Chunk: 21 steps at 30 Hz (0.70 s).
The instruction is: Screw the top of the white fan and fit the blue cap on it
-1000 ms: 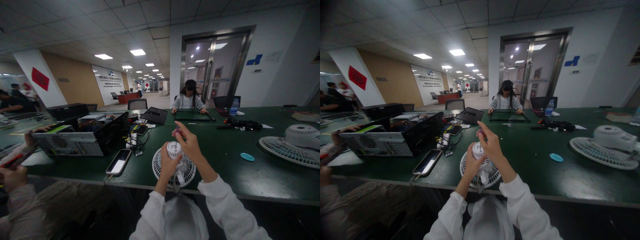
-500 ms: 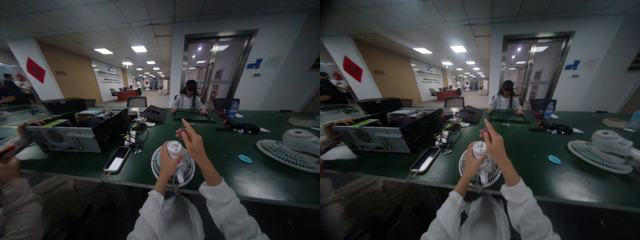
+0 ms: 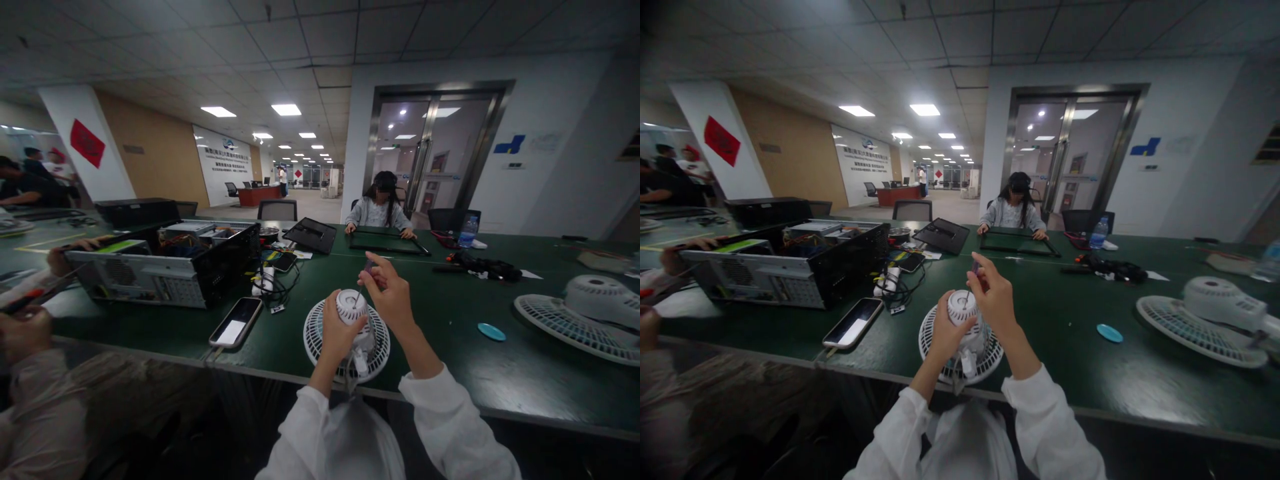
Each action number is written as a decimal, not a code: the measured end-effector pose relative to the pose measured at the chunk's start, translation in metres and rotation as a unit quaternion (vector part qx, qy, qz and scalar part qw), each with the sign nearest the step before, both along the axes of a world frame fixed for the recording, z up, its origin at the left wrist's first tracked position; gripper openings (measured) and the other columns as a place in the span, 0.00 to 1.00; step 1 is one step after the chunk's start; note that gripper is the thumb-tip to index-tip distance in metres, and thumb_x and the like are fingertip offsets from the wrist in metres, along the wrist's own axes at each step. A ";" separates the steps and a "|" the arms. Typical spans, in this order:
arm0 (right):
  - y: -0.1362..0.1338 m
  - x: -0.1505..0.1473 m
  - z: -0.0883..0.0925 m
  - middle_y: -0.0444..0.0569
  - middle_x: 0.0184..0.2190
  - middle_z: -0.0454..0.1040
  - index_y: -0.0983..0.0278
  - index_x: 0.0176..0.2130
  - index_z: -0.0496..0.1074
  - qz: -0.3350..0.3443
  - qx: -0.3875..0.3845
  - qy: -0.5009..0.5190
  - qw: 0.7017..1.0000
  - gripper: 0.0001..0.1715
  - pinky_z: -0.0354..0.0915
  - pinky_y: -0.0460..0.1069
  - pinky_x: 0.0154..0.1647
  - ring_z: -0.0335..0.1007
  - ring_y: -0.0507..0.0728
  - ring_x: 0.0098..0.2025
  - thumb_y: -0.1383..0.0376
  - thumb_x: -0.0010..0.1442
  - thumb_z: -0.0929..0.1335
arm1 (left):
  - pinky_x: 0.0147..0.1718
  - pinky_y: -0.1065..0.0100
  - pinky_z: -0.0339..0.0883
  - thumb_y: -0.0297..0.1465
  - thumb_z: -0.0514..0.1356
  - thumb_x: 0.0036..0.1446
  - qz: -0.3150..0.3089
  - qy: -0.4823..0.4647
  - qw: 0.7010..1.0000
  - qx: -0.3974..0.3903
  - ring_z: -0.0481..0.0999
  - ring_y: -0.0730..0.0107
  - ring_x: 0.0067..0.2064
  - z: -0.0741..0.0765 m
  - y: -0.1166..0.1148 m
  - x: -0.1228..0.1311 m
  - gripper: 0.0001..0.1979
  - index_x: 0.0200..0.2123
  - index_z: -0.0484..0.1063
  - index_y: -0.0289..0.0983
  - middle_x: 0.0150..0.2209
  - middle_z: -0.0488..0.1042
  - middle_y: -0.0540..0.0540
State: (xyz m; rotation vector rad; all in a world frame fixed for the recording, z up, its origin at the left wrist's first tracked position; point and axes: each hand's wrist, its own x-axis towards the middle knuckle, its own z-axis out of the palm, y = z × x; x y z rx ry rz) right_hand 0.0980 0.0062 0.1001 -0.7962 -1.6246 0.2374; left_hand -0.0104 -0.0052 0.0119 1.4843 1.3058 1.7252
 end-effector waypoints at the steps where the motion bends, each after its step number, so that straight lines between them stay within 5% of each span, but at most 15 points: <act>1: 0.000 0.001 0.000 0.47 0.33 0.77 0.61 0.53 0.66 0.016 -0.006 0.000 1.000 0.22 0.70 0.48 0.30 0.76 0.54 0.32 0.60 0.59 0.64 | 0.57 0.56 0.53 0.28 0.66 0.39 0.001 0.001 1.000 0.001 0.64 0.58 0.56 0.000 0.000 0.000 0.33 0.51 0.60 0.37 0.52 0.65 0.41; 5: 0.002 0.003 -0.001 0.51 0.40 0.77 0.61 0.53 0.67 0.031 -0.007 0.014 0.999 0.21 0.71 0.49 0.31 0.76 0.57 0.39 0.61 0.60 0.63 | 0.58 0.55 0.52 0.28 0.66 0.40 0.006 0.008 1.000 -0.004 0.63 0.58 0.56 -0.001 -0.001 0.000 0.33 0.51 0.60 0.37 0.52 0.65 0.41; 12: -0.002 0.004 0.011 0.47 0.31 0.74 0.62 0.39 0.73 -0.065 0.057 -0.059 0.994 0.11 0.69 0.49 0.32 0.70 0.53 0.29 0.60 0.55 0.68 | 0.58 0.56 0.53 0.28 0.66 0.40 0.003 0.008 1.000 -0.004 0.63 0.57 0.56 0.001 -0.001 0.000 0.32 0.51 0.60 0.37 0.52 0.65 0.41; 18: -0.003 0.007 0.011 0.50 0.40 0.77 0.62 0.51 0.69 0.024 0.007 -0.047 0.999 0.19 0.70 0.48 0.32 0.74 0.54 0.35 0.61 0.61 0.62 | 0.59 0.56 0.51 0.29 0.66 0.40 0.002 -0.001 1.000 -0.008 0.63 0.57 0.56 -0.001 -0.001 0.000 0.33 0.51 0.60 0.37 0.52 0.65 0.41; 21: -0.002 0.006 0.008 0.48 0.35 0.78 0.62 0.47 0.71 -0.028 0.026 -0.028 0.999 0.17 0.70 0.49 0.33 0.74 0.54 0.32 0.60 0.59 0.64 | 0.58 0.56 0.52 0.28 0.66 0.39 -0.001 -0.007 1.000 -0.004 0.64 0.58 0.56 -0.001 -0.001 -0.001 0.33 0.51 0.61 0.38 0.52 0.66 0.42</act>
